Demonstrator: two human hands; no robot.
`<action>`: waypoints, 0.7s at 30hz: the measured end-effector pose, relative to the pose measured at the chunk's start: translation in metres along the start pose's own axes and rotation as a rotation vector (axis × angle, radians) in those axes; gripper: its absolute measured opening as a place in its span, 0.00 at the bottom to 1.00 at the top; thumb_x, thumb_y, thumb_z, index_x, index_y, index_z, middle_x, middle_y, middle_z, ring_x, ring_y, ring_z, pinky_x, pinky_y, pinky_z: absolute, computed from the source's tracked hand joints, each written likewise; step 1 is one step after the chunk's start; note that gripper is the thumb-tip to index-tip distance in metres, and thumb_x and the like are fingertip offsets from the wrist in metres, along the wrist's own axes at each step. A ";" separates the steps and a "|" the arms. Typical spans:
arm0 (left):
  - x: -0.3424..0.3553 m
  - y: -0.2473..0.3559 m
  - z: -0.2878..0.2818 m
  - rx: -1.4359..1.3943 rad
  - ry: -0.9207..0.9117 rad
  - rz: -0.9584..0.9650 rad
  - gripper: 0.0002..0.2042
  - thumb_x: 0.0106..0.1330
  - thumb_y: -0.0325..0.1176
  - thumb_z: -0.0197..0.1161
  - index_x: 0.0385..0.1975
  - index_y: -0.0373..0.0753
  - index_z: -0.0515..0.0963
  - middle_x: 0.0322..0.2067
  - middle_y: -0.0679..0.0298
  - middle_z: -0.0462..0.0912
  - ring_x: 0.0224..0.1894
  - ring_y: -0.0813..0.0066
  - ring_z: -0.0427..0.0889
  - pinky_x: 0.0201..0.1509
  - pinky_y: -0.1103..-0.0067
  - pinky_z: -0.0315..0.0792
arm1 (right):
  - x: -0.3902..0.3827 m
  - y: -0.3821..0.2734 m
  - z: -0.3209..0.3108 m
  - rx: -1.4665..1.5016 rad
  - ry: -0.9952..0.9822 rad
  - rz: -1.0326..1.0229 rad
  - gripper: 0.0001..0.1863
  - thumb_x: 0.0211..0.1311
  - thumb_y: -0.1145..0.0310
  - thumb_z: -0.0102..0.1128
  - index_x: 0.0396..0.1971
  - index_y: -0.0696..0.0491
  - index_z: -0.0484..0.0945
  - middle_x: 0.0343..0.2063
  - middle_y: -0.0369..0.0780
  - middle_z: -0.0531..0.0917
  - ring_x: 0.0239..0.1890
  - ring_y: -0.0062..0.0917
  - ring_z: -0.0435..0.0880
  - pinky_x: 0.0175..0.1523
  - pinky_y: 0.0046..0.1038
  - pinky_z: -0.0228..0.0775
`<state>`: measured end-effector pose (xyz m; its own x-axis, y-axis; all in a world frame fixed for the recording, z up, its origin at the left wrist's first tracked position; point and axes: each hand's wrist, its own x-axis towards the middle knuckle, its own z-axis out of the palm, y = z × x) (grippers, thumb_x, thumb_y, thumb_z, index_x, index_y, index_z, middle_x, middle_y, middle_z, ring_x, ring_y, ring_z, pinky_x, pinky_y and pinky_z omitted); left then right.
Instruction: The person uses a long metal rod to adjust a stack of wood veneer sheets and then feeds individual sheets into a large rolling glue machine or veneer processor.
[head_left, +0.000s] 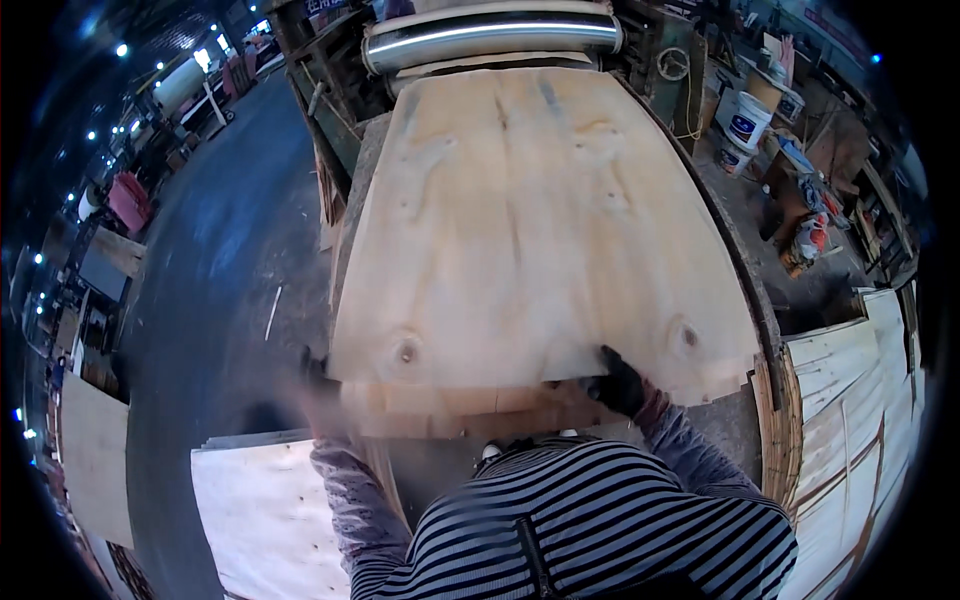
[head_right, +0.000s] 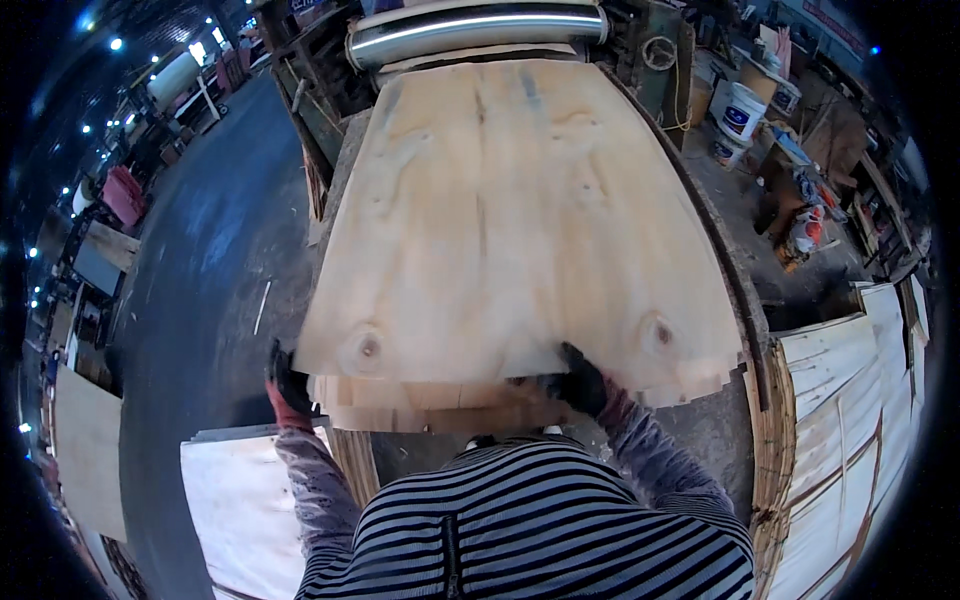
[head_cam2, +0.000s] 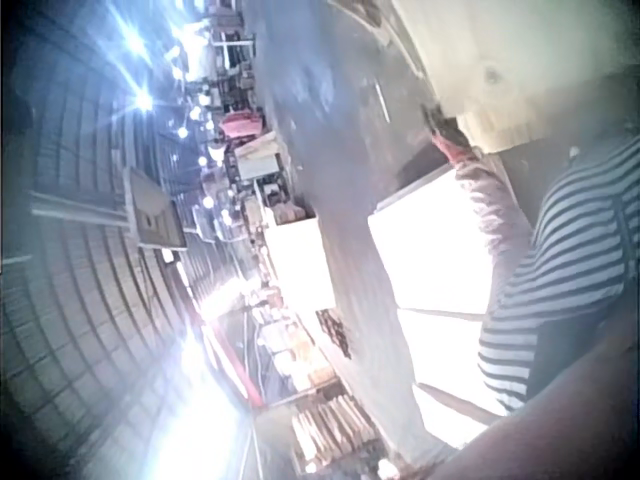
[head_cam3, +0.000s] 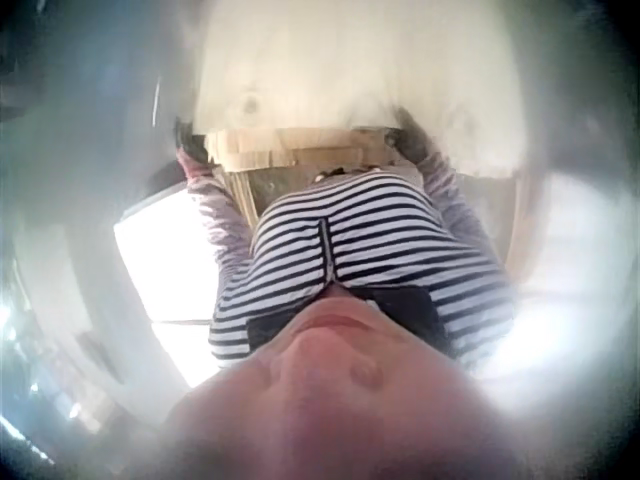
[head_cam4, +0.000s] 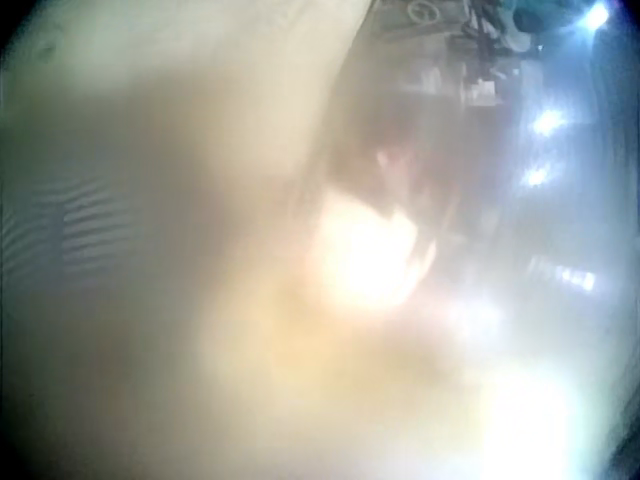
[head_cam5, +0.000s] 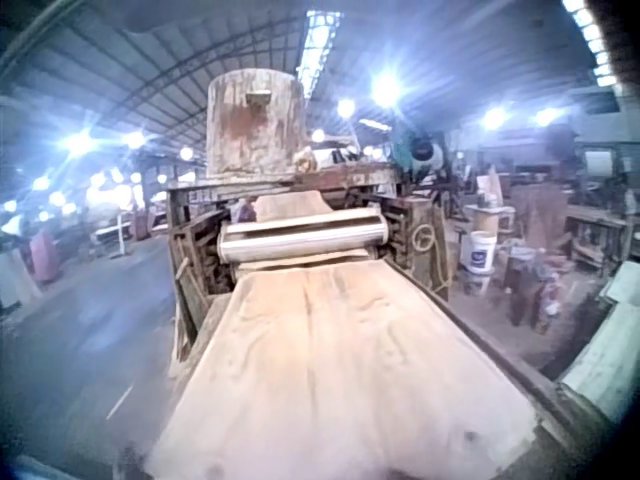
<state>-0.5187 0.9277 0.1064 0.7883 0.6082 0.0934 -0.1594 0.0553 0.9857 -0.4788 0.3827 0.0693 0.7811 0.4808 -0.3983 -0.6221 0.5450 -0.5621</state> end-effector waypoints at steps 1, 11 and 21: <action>0.005 -0.026 -0.011 -0.043 0.028 -0.201 0.23 0.63 0.36 0.53 0.59 0.40 0.62 0.35 0.62 0.77 0.39 0.74 0.77 0.44 0.78 0.71 | 0.010 -0.016 -0.006 -0.013 0.030 -0.016 0.23 0.64 0.51 0.42 0.58 0.40 0.61 0.36 0.49 0.80 0.30 0.35 0.81 0.35 0.32 0.75; -0.054 -0.076 0.005 0.451 -0.107 -0.164 0.20 0.57 0.32 0.62 0.51 0.36 0.70 0.45 0.63 0.77 0.45 0.74 0.74 0.48 0.79 0.69 | 0.098 -0.209 0.008 -0.325 -0.130 -0.099 0.18 0.61 0.60 0.52 0.48 0.50 0.69 0.32 0.51 0.80 0.22 0.28 0.79 0.25 0.24 0.70; -0.112 0.004 0.037 -0.156 -0.361 -0.247 0.15 0.62 0.38 0.54 0.47 0.40 0.71 0.43 0.58 0.76 0.48 0.59 0.75 0.53 0.60 0.69 | 0.221 -0.253 0.056 -0.160 -0.138 -0.190 0.13 0.56 0.59 0.56 0.38 0.50 0.70 0.32 0.45 0.80 0.20 0.25 0.76 0.26 0.26 0.70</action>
<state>-0.5852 0.8305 0.1049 0.9659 0.2488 -0.0714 -0.0064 0.2988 0.9543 -0.1514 0.3894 0.1639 0.8614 0.4757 -0.1782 -0.4403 0.5241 -0.7291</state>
